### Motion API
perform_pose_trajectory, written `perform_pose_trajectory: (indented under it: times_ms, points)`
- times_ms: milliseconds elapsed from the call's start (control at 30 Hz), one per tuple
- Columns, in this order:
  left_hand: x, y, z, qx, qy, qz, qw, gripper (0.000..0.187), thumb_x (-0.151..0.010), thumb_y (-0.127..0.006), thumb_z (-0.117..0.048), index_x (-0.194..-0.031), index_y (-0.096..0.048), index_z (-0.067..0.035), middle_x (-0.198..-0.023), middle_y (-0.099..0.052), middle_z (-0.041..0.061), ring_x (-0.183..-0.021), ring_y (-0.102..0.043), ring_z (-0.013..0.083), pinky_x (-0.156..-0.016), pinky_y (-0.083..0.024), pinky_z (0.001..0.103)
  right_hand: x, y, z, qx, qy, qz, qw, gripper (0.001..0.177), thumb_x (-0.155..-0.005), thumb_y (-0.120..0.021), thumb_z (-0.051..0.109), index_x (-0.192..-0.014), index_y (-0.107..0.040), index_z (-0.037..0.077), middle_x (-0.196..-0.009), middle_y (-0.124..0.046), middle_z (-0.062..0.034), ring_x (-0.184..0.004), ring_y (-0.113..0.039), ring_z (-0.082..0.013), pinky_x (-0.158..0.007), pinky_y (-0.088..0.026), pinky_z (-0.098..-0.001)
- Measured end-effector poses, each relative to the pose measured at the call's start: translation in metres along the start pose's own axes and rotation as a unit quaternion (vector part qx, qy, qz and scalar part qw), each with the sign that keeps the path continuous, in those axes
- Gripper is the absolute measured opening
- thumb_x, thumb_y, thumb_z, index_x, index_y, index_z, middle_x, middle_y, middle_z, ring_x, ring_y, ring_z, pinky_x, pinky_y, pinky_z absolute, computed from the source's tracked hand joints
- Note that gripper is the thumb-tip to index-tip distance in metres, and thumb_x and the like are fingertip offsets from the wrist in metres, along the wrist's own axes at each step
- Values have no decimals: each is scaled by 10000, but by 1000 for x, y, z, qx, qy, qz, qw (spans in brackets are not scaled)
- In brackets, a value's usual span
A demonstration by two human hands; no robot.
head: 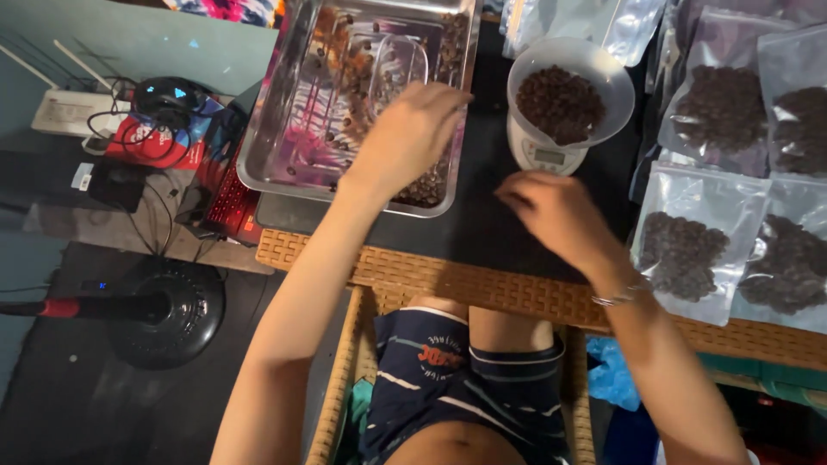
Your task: Weighing roasted coffee beans on a digital scale and transferring them into individual plastic bags for packaging.
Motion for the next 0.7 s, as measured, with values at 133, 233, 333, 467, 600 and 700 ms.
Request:
perform_pose_trajectory:
  times_ms: [133, 233, 333, 467, 600, 700]
  points:
    - [-25, -75, 43, -119, -16, 84, 989, 315, -995, -630, -98, -1279, -667, 34, -1235, -643, 165, -1093, -567, 337, -947, -520, 444, 1, 72, 0, 24, 20, -119, 992, 162, -915, -844, -9, -1053, -769, 31, -1092, -766, -127, -994, -728, -241, -955, -565, -361]
    - [-42, -117, 72, -148, 6, 178, 973, 310, -938, -711, -216, -1204, -715, -57, -1311, -645, 112, -1158, -511, 359, -949, -469, 500, -10, 106, -10, 63, 54, -188, 979, 140, -1028, -819, -122, -1127, -728, -80, -1085, -759, -209, -979, -738, -296, -896, -611, -366]
    - [-55, -141, 89, -140, 24, 230, 963, 502, -882, -784, -361, -1341, -695, -179, -1309, -674, 64, -1214, -480, 391, -993, -415, 554, -25, 106, -43, 122, 32, -175, 976, 95, -1084, -773, -48, -1175, -768, -73, -1108, -767, -195, -983, -731, -298, -865, -610, -374]
    - [-65, -154, 99, -227, -13, 218, 949, 403, -892, -730, -438, -1286, -721, -352, -1239, -685, 33, -1174, -464, 403, -927, -377, 545, -28, 101, -62, 81, -19, -157, 984, 245, -1104, -647, -7, -1336, -718, -37, -1217, -758, -158, -1096, -728, -292, -909, -589, -378]
    - [-69, -162, 103, -176, -5, 239, 955, 276, -887, -755, -430, -1123, -806, -297, -1169, -699, -68, -1101, -466, 332, -934, -289, 539, -8, 115, -58, 101, 12, -229, 968, 305, -1019, -817, -82, -1304, -710, -75, -1081, -769, -114, -1049, -743, -280, -1021, -565, -441]
    - [-72, -164, 102, -184, 11, 258, 948, 269, -892, -755, -441, -1114, -804, -298, -1041, -704, -52, -1079, -485, 303, -990, -267, 514, 11, 124, -50, 99, 9, -270, 958, 335, -1023, -794, -122, -1333, -688, -50, -1130, -746, -168, -1007, -712, -288, -967, -576, -430]
Point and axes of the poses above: each hand's wrist, its own x-axis away from the middle knuckle, its own y-axis out of the back of the hand, z = x × y, the point moved 10 cm from there along -x, towards the middle knuckle
